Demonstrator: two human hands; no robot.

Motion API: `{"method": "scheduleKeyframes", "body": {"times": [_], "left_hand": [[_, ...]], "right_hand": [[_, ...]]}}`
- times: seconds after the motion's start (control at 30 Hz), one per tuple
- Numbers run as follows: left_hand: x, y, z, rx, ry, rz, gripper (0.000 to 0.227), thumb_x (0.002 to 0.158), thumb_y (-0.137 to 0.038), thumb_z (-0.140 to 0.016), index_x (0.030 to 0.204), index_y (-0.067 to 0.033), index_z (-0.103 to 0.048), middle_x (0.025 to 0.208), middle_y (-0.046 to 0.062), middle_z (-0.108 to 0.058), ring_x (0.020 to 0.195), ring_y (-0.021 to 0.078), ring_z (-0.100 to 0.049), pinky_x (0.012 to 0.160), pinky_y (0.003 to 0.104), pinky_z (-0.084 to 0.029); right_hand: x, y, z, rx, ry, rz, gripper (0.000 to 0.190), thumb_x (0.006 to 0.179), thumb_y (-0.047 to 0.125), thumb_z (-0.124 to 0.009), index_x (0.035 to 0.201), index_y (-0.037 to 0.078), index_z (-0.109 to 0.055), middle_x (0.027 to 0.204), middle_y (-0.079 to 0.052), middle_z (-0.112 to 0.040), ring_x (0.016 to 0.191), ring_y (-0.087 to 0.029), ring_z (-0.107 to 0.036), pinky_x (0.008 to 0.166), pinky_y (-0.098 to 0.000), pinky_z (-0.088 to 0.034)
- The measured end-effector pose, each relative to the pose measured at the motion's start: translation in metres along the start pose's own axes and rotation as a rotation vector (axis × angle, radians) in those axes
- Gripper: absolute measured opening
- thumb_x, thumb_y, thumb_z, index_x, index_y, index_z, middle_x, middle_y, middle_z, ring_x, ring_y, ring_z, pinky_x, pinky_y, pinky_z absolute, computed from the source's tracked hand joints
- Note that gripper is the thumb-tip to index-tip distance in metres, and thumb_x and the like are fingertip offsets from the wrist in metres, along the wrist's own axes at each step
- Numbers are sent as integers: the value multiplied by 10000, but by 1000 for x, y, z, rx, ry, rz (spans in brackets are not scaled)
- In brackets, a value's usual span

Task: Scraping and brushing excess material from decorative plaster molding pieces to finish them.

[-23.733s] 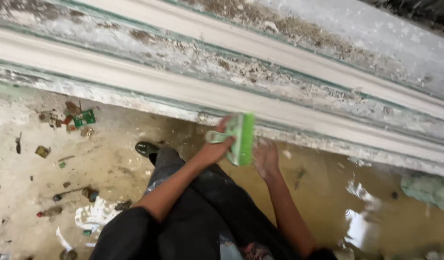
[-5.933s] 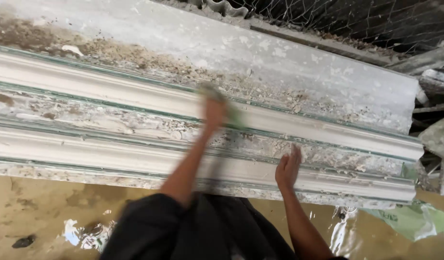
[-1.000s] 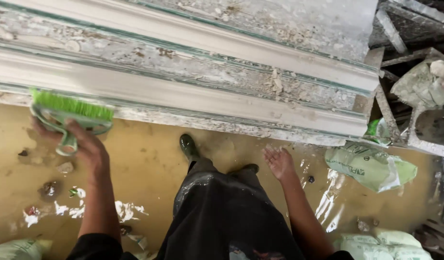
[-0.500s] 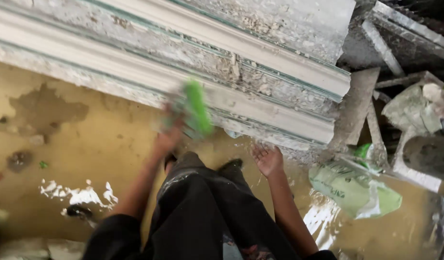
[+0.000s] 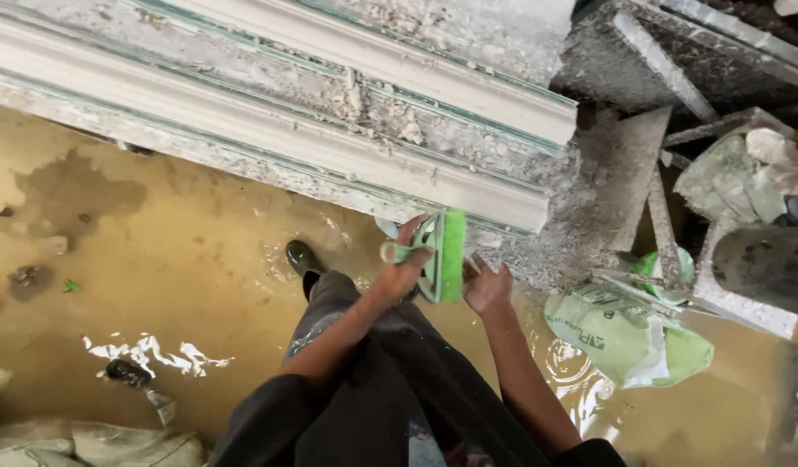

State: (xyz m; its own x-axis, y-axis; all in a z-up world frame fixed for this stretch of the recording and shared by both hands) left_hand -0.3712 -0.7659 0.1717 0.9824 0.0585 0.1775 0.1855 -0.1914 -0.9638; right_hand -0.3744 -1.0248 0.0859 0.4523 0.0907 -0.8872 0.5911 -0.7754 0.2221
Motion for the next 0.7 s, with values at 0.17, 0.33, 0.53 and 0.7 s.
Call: {"method": "scheduleKeyframes", "body": {"times": [0.17, 0.33, 0.53, 0.7], "left_hand": [[16, 111, 176, 247, -199, 183, 603, 1104, -252, -572, 1647, -153, -329, 1464, 86, -520, 1238, 218, -558, 956, 412, -582], [58, -24, 266, 111, -451, -176, 602, 1187, -173, -513, 1666, -146, -149, 1570, 123, -420, 1271, 177, -525, 1052, 381, -542], [-24, 62, 66, 448, -256, -22, 674, 1006, -32, -598, 1606, 11, -296, 1445, 243, -478, 1286, 346, -473, 1053, 474, -418], [3, -47, 60, 72, -108, 88, 578, 1007, 13, -575, 1556, -32, -402, 1335, 130, -595, 1204, 182, -555, 1020, 348, -497]], "right_hand": [[-14, 43, 21, 89, -50, 172, 704, 1049, 593, -243, 1425, 47, -476, 1293, -242, -644, 1207, -375, -613, 1000, -502, -495], [47, 67, 107, -150, -37, 243, 305, 1071, 360, -526, 1183, 76, -508, 1153, -160, -648, 1179, -332, -658, 997, -515, -551], [-9, 30, -10, -707, -58, 466, 304, 1006, 386, -638, 1125, 108, -663, 912, -4, -600, 912, -180, -657, 711, -387, -543], [-2, 13, -80, -1200, 135, 798, 260, 995, 308, -671, 1020, 51, -697, 836, -6, -689, 769, -109, -616, 674, -298, -514]]}}
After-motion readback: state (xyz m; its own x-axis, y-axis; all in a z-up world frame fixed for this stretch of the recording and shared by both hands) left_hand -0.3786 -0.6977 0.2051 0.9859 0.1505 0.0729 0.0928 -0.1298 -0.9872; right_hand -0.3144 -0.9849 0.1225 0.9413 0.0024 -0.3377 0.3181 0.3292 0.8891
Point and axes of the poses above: each hand's wrist, its own x-axis towards the middle knuckle, its own z-axis out of the back of the hand, y = z × x, the point moved 2 cm from there along x, towards the middle knuckle
